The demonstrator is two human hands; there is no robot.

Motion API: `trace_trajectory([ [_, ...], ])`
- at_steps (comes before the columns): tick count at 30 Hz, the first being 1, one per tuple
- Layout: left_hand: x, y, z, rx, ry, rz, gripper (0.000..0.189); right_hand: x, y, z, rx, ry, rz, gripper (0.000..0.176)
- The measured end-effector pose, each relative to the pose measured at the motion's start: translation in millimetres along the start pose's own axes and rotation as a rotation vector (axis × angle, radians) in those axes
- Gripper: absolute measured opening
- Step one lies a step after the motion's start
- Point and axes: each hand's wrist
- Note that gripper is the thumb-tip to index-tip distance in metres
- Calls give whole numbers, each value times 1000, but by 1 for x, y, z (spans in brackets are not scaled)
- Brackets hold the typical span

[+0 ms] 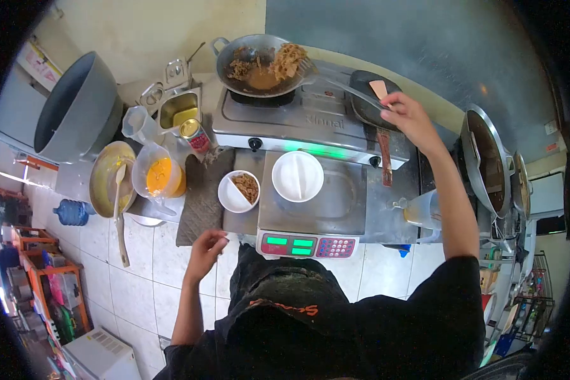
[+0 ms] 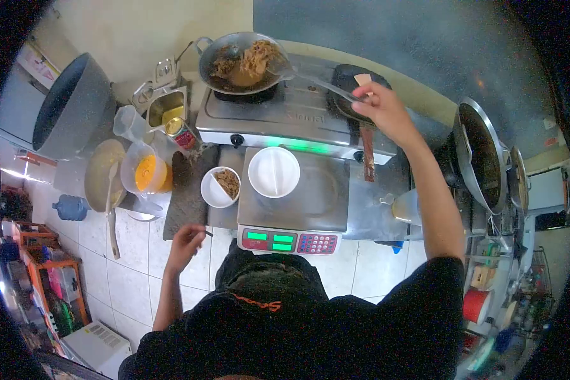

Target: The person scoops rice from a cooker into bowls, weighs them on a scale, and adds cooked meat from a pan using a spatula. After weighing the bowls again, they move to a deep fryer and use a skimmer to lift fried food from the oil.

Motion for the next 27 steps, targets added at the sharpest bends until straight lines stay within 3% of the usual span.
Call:
trace_trajectory([
  [4,76,-36,51,-194,-132,-23,16,-6,-18,55,72,30,15,27],
  [7,141,-53,89,-339,-341,10,16,-2,-20,90,85,127,56,24],
  [13,263,-83,147,-289,-837,-63,23,5,-22,122,186,146,311,23],
  [17,276,-76,159,-338,-874,-61,24,24,-25,124,257,114,521,20],
  [20,338,-94,167,-191,-642,-142,23,37,-23,117,244,10,689,20],
  [26,308,-57,150,-377,-713,66,26,84,-3,89,309,-174,1044,16],
  [27,300,-49,148,-385,-722,-11,26,92,1,82,349,-171,1083,16],
])
Point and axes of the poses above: each hand's wrist, its own z-axis away from the middle knuckle, its own y-axis out of the palm, x = y × z, and after that the axes turned 7 degrees about z, right-handed
